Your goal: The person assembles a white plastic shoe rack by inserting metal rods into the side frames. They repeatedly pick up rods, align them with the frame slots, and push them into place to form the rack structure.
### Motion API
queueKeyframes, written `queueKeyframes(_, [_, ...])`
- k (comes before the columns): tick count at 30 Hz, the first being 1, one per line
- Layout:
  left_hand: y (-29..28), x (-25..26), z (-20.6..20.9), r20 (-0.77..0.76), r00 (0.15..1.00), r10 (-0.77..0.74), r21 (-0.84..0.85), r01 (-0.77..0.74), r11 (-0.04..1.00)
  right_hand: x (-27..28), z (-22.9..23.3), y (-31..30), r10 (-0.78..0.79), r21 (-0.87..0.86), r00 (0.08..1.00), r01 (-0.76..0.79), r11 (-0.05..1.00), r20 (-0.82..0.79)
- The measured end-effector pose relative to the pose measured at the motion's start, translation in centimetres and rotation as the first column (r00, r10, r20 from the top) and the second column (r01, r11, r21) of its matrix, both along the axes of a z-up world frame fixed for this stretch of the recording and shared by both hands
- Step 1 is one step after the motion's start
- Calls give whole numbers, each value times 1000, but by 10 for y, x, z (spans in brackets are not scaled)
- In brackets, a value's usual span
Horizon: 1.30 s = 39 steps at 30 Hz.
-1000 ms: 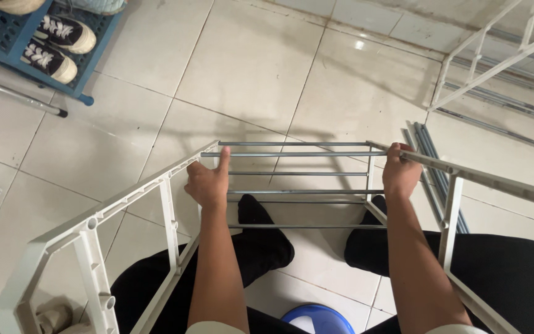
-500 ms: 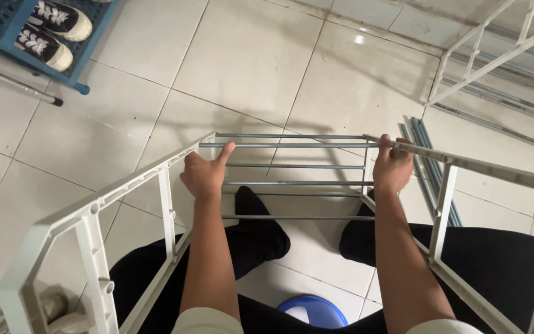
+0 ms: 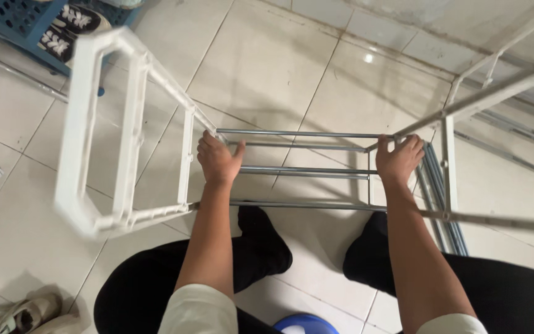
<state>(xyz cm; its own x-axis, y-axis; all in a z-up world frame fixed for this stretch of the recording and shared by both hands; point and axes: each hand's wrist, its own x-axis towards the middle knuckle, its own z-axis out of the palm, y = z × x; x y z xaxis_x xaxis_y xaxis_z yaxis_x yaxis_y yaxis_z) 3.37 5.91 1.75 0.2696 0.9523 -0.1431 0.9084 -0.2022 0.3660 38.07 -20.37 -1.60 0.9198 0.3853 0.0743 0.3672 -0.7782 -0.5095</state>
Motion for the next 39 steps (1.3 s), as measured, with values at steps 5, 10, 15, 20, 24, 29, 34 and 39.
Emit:
queueKeyframes(5, [-4, -2, -8, -144, 982, -118, 76, 130, 989, 10, 9, 18, 156, 30, 987, -157, 987, 45])
queueKeyframes(10, [-64, 13, 22, -268, 893, -362, 33, 384, 923, -47, 33, 17, 193, -76, 977, -186, 979, 93])
queueKeyframes(15, [-164, 38, 34, -202, 717, -667, 0, 681, 732, -191, 41, -16, 332, -42, 940, -330, 943, 74])
queueKeyframes(20, [-175, 29, 6, -150, 644, -750, 128, 765, 632, -217, 44, -44, 457, -17, 862, -465, 885, 218])
queueKeyframes(24, [-175, 32, -5, -193, 642, -742, 147, 767, 625, -203, 51, -46, 516, -42, 811, -526, 849, 274])
queueKeyframes(29, [-160, 45, -4, -223, 631, -743, 157, 775, 612, -186, 61, -38, 562, 67, 800, -585, 808, 213])
queueKeyframes(34, [-135, 78, 12, -333, 666, -667, 32, 715, 698, -150, 78, -23, 576, 137, 815, -580, 803, 71])
queueKeyframes(39, [-143, 117, 52, -671, 336, -661, -107, 838, 535, -109, 112, -42, 514, 156, 846, -493, 856, -143])
